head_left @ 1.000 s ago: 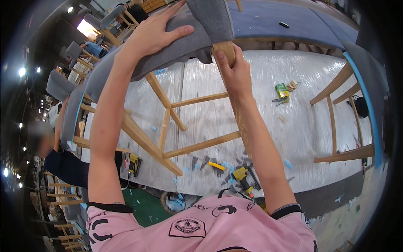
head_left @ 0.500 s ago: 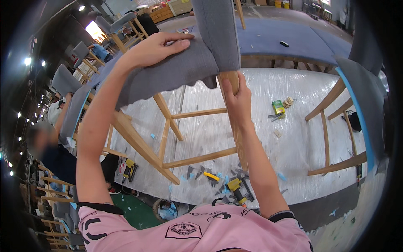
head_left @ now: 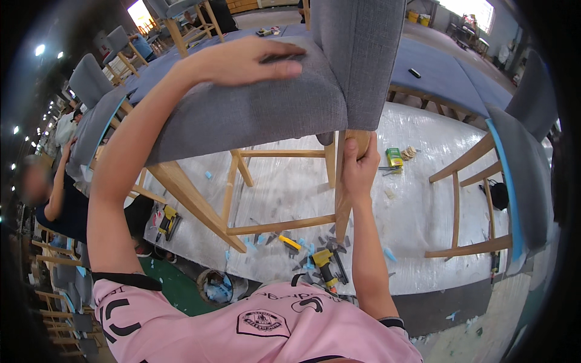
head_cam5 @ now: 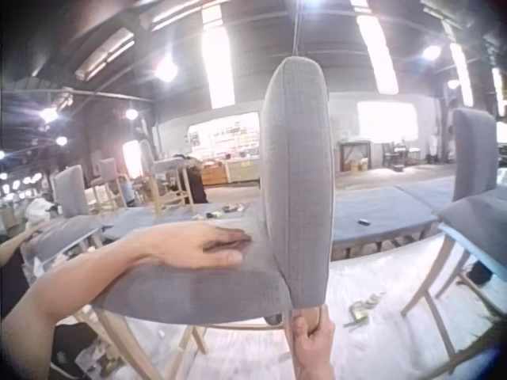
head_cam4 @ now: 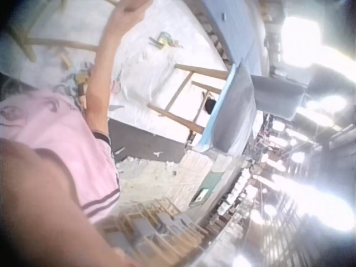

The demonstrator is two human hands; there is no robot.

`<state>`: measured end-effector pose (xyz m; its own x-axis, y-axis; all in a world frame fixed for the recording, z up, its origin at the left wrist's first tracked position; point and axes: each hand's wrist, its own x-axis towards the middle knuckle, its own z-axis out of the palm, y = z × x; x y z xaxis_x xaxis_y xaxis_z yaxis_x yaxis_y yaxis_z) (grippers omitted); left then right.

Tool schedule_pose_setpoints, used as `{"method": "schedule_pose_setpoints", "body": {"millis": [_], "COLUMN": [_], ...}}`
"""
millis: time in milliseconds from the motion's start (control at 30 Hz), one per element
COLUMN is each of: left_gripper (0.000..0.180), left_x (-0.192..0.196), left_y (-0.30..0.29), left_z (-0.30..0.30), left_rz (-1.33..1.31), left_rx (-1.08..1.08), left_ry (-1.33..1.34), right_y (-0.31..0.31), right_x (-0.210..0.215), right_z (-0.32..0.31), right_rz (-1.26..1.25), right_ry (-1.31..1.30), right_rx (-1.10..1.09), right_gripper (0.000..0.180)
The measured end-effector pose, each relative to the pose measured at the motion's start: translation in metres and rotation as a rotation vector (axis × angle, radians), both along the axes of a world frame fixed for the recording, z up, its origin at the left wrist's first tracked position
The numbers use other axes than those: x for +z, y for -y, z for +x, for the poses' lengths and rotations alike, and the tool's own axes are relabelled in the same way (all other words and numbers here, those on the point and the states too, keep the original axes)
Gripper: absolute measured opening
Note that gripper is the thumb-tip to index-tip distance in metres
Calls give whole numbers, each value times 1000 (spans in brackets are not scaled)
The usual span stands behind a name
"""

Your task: The person stretches and secures gray fabric over a wooden chair frame. They use scissors to trim excess fabric, a staple gun to fasten the fabric, and a screwdriver to tuck and smooth edges. The chair is flipped to access different sides during the process.

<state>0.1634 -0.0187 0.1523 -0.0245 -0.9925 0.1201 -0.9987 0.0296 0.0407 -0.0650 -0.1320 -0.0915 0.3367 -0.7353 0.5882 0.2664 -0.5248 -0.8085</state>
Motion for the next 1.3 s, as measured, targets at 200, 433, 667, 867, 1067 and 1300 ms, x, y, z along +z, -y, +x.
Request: {"method": "schedule_pose_setpoints", "body": {"millis": [200, 433, 667, 867, 1067, 1300], "left_gripper": [95, 86, 58, 57, 56, 56], "left_x": [-21, -21, -42, -50, -49, -53], "left_y": [-33, -32, -143, -138, -129, -124], "left_z": [-47, -30, 46, 42, 45, 41], "left_rz": [-124, -297, -610, -663, -667, -661], "left_rx": [92, 192, 557, 602, 601, 619], "left_ry": [75, 117, 137, 167, 169, 174], "right_y": [-2, 10, 26, -42, -79, -18], "right_x": [1, 15, 145, 199, 64, 76], "right_z": [-2, 7, 0, 79, 101, 102], "right_rz": [-44, -3, -857, -946, -1026, -883], "right_ry": [10, -74, 320, -160, -112, -218], "right_rx": [-27, -46, -526, -413, -4, -468], "right_gripper": [56, 60, 58, 57, 63, 83]}}
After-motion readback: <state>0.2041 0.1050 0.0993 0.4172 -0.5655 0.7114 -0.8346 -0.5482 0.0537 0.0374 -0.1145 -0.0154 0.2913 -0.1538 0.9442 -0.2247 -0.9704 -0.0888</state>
